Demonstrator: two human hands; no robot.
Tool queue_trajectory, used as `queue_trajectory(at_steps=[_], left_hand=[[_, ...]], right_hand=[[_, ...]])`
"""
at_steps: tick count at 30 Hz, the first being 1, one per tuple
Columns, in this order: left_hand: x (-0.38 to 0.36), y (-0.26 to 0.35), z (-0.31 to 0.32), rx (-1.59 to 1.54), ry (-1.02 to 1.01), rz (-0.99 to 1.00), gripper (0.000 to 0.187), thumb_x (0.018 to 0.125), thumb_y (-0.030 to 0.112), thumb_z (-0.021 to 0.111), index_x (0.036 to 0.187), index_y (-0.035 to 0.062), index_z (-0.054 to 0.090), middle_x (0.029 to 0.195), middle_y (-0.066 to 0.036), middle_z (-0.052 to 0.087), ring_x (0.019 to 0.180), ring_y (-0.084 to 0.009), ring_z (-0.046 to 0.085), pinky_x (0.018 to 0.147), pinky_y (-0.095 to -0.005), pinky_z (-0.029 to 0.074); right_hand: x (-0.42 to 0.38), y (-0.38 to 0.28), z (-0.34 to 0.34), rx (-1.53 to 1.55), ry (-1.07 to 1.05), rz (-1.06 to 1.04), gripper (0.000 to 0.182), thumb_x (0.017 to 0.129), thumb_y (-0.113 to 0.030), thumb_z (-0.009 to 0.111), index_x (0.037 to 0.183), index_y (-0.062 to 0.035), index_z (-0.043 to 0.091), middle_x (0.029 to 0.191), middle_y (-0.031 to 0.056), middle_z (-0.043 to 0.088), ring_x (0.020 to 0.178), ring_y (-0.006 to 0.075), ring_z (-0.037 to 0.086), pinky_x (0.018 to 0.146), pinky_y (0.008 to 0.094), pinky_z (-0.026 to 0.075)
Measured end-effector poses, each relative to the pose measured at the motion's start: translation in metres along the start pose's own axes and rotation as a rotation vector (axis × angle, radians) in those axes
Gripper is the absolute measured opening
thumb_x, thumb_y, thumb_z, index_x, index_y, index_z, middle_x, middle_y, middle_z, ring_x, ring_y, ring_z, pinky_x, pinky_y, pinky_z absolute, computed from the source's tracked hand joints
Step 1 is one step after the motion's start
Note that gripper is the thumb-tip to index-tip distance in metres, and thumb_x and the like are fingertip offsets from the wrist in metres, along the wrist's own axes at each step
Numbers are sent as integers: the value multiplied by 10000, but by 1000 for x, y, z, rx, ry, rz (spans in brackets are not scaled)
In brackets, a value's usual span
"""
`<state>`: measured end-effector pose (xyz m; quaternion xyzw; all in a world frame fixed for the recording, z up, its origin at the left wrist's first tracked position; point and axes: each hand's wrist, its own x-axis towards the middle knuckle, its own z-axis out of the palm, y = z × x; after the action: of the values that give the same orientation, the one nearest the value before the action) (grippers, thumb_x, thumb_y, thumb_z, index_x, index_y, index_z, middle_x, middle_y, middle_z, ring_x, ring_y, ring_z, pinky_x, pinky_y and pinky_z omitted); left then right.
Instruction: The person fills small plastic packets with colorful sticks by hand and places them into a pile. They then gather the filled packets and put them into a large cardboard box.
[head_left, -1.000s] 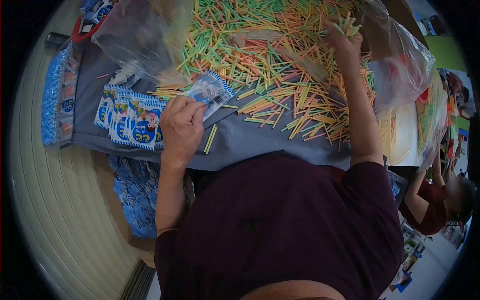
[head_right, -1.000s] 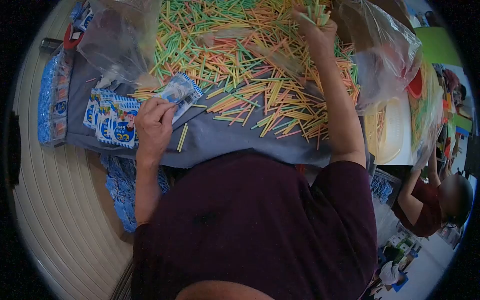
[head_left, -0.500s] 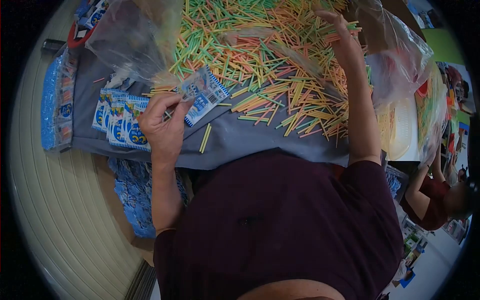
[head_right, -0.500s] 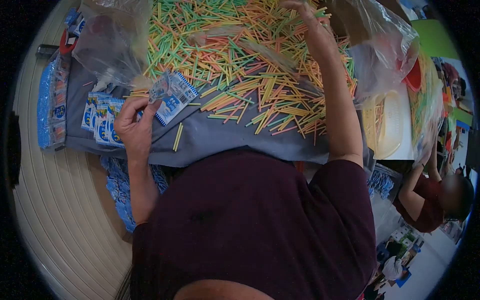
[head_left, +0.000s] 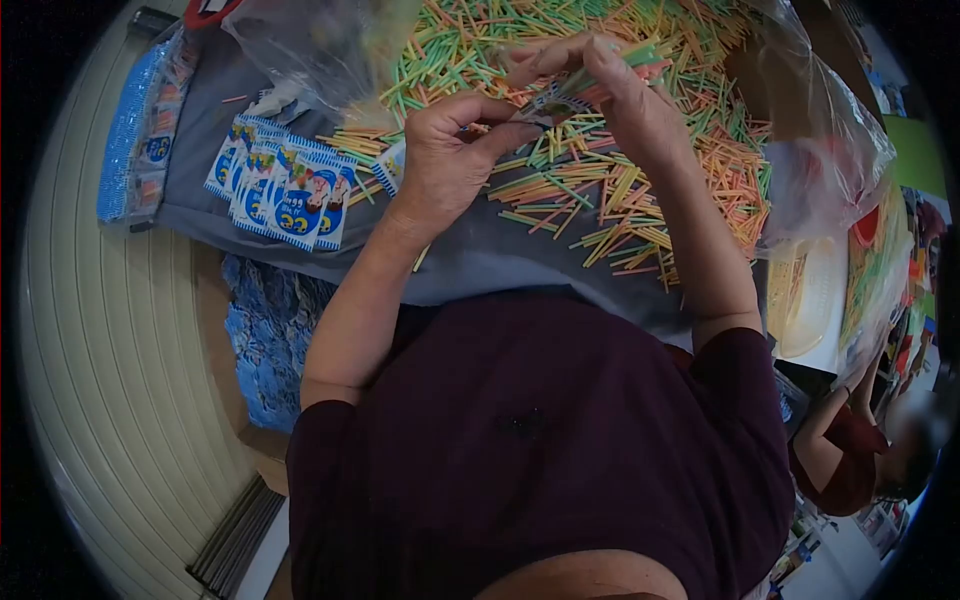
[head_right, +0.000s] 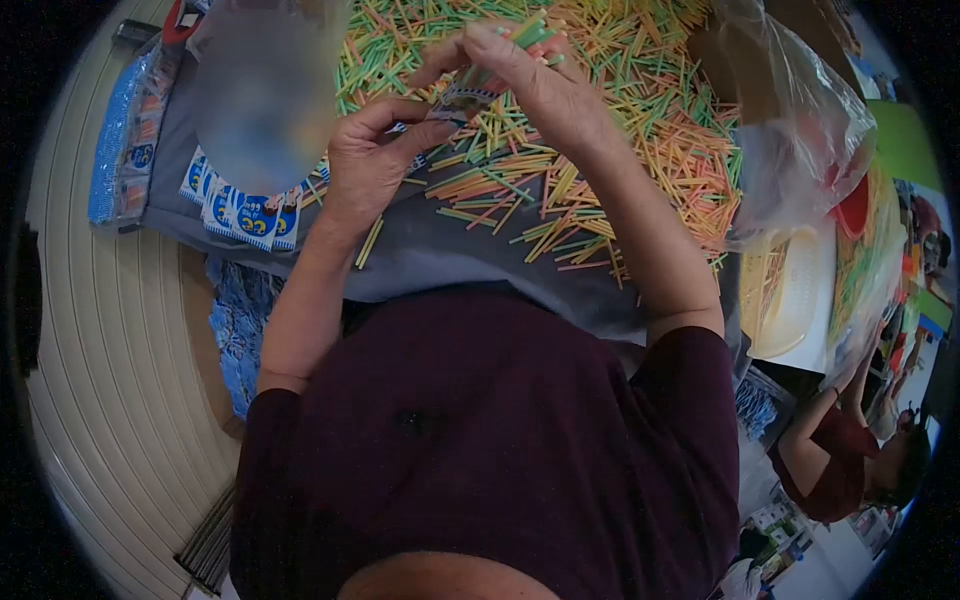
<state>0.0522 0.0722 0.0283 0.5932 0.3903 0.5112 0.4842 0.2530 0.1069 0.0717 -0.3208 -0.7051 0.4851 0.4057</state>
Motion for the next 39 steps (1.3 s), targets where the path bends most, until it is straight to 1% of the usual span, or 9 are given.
queue_trajectory(at_steps=[2, 5, 14, 17, 21, 23, 27, 31, 39], left_hand=[[-2, 0, -2, -41, -11, -49, 122, 814, 32, 803, 909, -14, 743, 834, -23, 716, 741, -60, 626, 655, -229, 512], [-1, -6, -3, -105, -15, -87, 115, 821, 30, 798, 918, -10, 749, 854, -27, 730, 753, -57, 642, 668, -225, 527], [10, -12, 1, -533, -15, -74, 185, 862, 20, 755, 1040, -21, 729, 916, -54, 738, 813, -86, 679, 732, -219, 562], [1, 0, -2, -486, -18, -56, 179, 862, 4, 744, 1033, -41, 720, 951, -72, 736, 871, -107, 692, 777, -232, 573], [-25, 5, -8, -51, -43, 116, 235, 801, 50, 782, 1014, -19, 708, 942, -110, 730, 879, -197, 707, 779, -331, 558], [-43, 10, -21, 90, 3, 139, 228, 813, 15, 762, 1030, -21, 702, 961, -104, 725, 873, -185, 694, 776, -314, 545], [-78, 32, -91, 600, 111, 111, 146, 843, -29, 711, 990, -30, 702, 942, -115, 727, 829, -200, 675, 766, -317, 522], [-87, 25, -161, 1453, 128, -21, 208, 839, 65, 674, 1041, 61, 721, 949, -92, 676, 939, -295, 628, 852, -422, 472], [-70, 30, -131, 1446, 229, 250, 249, 824, 92, 694, 1071, 70, 713, 1025, -98, 641, 991, -297, 584, 846, -443, 470]], right_hand=[[2, 1, 1, -71, -62, 2, 543, 1053, -456, 352, 1057, -1, 648, 1156, 144, 676, 1304, 313, 528, 1100, 452, 397], [2, -4, 6, -9, -118, 48, 530, 977, -513, 467, 1118, -65, 713, 1225, 69, 665, 1050, 170, 619, 869, 330, 510], [11, -20, -8, 15, 24, -259, 571, 964, -383, 601, 1433, -80, 482, 1375, 96, 548, 1182, 221, 566, 933, 362, 497], [-1, -13, 15, -274, -58, -58, 332, 1025, -243, 519, 1254, -37, 643, 1231, 90, 652, 1084, 204, 622, 911, 351, 500], [-6, 1, 50, 35, 171, 65, 461, 1074, -366, 403, 1172, -11, 680, 1133, 102, 705, 1062, 184, 635, 921, 330, 491], [-5, 3, 73, 18, 6, -56, 480, 1073, -378, 407, 1222, 7, 653, 1161, 107, 694, 1071, 194, 628, 946, 343, 480], [-11, -9, 74, -152, -26, -216, 362, 1028, -311, 532, 1275, -75, 653, 1197, 113, 677, 1058, 249, 634, 951, 354, 482], [-34, 7, 21, -407, 62, 26, 333, 978, -275, 610, 1230, -69, 679, 1191, 112, 682, 1044, 253, 648, 908, 368, 505], [-100, 17, -107, -1192, 314, 58, 402, 865, -67, 674, 1261, -139, 662, 1263, 130, 615, 1223, 300, 555, 1032, 403, 444]])
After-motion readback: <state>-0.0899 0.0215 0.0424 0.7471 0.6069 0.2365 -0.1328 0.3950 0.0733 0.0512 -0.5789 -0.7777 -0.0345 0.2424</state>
